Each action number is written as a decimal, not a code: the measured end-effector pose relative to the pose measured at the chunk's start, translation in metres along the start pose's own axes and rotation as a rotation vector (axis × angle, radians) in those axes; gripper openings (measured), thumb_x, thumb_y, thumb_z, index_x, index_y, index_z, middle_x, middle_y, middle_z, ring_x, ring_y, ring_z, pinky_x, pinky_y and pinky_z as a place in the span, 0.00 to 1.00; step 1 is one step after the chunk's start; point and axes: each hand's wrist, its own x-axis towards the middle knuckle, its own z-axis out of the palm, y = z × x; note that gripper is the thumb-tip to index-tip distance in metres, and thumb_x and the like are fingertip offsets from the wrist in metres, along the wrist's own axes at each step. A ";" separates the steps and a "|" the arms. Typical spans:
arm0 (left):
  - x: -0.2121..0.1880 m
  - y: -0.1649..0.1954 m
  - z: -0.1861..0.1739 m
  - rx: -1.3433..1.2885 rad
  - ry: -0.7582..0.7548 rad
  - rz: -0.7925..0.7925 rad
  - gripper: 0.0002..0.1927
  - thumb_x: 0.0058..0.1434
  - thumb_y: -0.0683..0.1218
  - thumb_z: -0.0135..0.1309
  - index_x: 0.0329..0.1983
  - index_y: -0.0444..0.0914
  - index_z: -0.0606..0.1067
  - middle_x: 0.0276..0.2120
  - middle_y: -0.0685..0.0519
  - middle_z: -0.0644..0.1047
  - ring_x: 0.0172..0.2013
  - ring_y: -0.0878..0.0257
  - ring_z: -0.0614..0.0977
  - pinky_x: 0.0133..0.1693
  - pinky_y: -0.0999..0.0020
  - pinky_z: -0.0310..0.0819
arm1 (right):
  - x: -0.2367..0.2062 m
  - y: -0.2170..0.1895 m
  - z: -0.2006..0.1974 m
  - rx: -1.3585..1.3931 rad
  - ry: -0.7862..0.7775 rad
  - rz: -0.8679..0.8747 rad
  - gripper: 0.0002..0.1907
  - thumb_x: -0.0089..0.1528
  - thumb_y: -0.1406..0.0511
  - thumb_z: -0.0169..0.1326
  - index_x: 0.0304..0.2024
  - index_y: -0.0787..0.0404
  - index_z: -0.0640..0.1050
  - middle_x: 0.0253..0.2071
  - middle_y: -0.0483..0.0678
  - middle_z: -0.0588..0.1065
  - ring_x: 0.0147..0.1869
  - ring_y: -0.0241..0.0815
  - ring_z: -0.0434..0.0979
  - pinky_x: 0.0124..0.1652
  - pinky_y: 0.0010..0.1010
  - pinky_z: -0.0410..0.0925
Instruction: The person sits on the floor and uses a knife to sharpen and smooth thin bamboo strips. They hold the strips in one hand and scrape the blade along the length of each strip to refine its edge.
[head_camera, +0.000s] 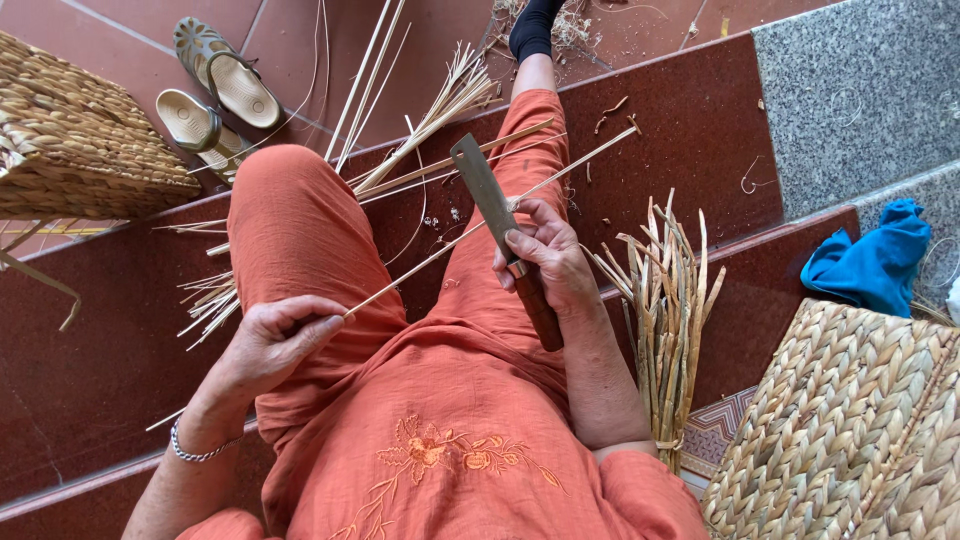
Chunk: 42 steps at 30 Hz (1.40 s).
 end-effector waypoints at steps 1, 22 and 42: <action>-0.001 0.002 -0.001 -0.001 -0.002 -0.018 0.10 0.64 0.40 0.58 0.47 0.34 0.83 0.21 0.61 0.74 0.21 0.76 0.68 0.21 0.80 0.59 | 0.001 -0.001 -0.002 -0.018 0.002 -0.001 0.16 0.68 0.71 0.54 0.58 0.63 0.69 0.29 0.56 0.78 0.25 0.43 0.77 0.26 0.30 0.71; 0.049 0.050 0.043 0.548 0.153 0.402 0.07 0.63 0.41 0.61 0.43 0.35 0.81 0.32 0.46 0.83 0.31 0.58 0.87 0.32 0.67 0.80 | -0.003 0.012 0.045 -0.076 -0.090 0.044 0.20 0.69 0.70 0.48 0.63 0.65 0.65 0.31 0.54 0.78 0.27 0.41 0.78 0.25 0.26 0.72; 0.041 0.050 0.052 0.414 0.085 0.388 0.09 0.62 0.39 0.60 0.45 0.35 0.81 0.37 0.47 0.85 0.36 0.63 0.88 0.36 0.72 0.82 | -0.009 0.023 0.035 -0.016 -0.128 0.090 0.15 0.70 0.71 0.50 0.59 0.66 0.68 0.32 0.56 0.79 0.27 0.40 0.78 0.28 0.26 0.72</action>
